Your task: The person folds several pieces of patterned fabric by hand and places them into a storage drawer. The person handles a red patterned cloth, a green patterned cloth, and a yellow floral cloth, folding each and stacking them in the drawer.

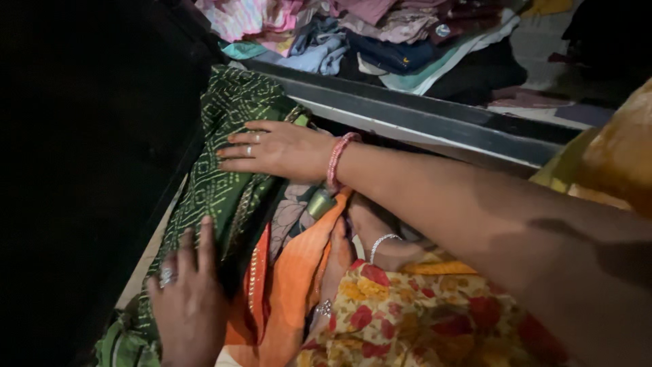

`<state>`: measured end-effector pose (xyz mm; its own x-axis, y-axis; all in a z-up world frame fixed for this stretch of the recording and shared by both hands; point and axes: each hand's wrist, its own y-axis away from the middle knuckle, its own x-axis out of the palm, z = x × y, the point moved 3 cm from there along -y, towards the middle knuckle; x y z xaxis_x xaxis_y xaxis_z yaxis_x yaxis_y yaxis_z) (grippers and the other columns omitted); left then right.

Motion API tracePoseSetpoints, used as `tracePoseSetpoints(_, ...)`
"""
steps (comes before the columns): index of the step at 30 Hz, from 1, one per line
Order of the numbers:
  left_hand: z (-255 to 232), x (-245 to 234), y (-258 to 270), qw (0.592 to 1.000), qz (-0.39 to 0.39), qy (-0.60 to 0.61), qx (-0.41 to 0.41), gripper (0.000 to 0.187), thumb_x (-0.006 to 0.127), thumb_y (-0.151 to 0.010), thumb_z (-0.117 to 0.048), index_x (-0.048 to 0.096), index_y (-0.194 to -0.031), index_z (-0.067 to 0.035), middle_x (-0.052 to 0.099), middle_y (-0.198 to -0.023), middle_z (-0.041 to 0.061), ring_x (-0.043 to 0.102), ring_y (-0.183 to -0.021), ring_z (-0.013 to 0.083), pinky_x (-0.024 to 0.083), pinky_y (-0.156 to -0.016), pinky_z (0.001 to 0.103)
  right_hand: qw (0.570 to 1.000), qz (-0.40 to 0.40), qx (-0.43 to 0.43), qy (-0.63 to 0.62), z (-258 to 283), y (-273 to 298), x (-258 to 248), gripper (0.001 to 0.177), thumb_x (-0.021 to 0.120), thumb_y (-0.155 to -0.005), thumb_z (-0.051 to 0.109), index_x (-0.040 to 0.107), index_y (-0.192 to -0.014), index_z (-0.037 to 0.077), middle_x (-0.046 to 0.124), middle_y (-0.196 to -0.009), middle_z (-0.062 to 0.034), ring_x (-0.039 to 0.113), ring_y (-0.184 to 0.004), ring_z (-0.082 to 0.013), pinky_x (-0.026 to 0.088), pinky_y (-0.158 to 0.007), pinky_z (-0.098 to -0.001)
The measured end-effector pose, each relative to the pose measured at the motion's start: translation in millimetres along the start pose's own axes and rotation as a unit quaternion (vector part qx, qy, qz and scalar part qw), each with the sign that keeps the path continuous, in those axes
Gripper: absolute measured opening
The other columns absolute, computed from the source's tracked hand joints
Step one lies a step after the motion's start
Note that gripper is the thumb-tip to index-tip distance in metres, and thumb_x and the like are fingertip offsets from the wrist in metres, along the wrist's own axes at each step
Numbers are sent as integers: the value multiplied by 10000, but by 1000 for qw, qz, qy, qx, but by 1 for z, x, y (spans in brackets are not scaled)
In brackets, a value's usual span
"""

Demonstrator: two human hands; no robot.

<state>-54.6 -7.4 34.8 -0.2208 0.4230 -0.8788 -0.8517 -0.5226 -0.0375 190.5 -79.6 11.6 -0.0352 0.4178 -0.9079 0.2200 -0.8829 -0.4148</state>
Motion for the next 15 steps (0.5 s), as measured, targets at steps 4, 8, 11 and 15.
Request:
tracePoseSetpoints(4,27,19,-9,981,110,123,-96,1270,909,-687,-326,110,-1672,-243,373,-1619,151,448,-1411,323,339,-1100,609,997,82,2,5,-9,-7,-21,1157,773,-651,42,198,-1614,330,174,-1692,-63,142,-1534,-288,76,-1184,-609)
tracePoseSetpoints(8,62,41,-17,942,73,327,-22,1429,994,-559,-387,118,-1654,-109,474,-1473,270,471,-1389,399,413,-1128,509,982,161,51,-84,-13,-17,-37,1237,906,-630,398,140,-1599,347,131,-1706,-65,83,-1563,-305,26,-1219,-633)
tracePoseSetpoints(11,80,67,-16,913,132,379,-73,1288,903,-611,-268,203,-1689,-184,553,-1451,206,633,-1314,324,508,-1119,435,980,194,39,-34,-5,-30,-31,1123,832,-682,292,173,-1591,323,191,-1671,-59,131,-1548,-269,5,-1217,-642)
tracePoseSetpoints(15,83,86,-14,960,127,234,-87,1110,933,-655,-229,331,-1586,-210,549,-1405,146,581,-1301,322,472,-1116,444,992,122,4,-40,-2,-33,-16,950,742,-712,109,334,-1561,230,390,-1608,-73,324,-1503,-257,134,-1238,-593)
